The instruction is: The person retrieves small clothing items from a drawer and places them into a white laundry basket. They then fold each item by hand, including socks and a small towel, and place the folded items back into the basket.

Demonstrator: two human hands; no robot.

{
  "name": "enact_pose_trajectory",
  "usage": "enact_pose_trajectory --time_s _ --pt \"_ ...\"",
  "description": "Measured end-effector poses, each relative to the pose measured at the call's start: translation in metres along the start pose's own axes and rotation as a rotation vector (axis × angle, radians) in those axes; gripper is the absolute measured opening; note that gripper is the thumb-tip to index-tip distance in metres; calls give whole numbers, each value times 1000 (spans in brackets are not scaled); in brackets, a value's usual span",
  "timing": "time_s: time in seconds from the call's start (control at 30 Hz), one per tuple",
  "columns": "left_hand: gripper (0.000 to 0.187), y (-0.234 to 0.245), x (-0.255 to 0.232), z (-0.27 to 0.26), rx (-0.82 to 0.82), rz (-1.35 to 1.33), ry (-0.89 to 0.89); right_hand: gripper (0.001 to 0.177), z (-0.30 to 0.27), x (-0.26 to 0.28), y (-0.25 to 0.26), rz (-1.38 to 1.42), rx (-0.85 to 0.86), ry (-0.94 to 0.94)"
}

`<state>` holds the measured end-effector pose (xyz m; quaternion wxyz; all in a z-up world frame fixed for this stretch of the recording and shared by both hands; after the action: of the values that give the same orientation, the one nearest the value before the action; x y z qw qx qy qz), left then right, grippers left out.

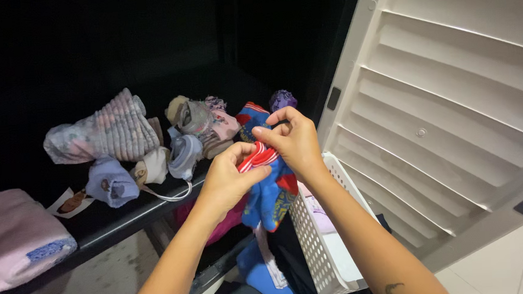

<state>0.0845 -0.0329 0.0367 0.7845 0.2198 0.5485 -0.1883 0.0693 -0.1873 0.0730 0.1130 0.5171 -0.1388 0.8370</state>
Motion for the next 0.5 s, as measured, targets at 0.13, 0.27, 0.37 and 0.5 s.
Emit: enact_pose_trajectory --time_s 0.13,0.27,0.37,0.5 --pt "34 10 19 -2 -21 -58 156 37 -15 10 3 7 83 41" --pt "34 19 24 -1 -31 -175 203 61 -34 -2 1 -15 305 -193" --pt "34 18 20 3 -17 -330 187 69 -47 -3 -7 -13 455 -228" --pt "36 23 20 5 -34 -406 204 71 -53 -19 -2 -153 493 -285"
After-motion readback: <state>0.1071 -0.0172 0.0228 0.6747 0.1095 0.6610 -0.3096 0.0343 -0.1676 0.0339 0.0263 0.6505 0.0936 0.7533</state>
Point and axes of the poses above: each hand's wrist, its own z-axis towards the middle knuckle, its own y-axis out of the back of the hand, x = y × z, the point moved 9 cm from there along z, towards the middle knuckle, and after that the axes turned 12 degrees about z, right-handed, at the moved point
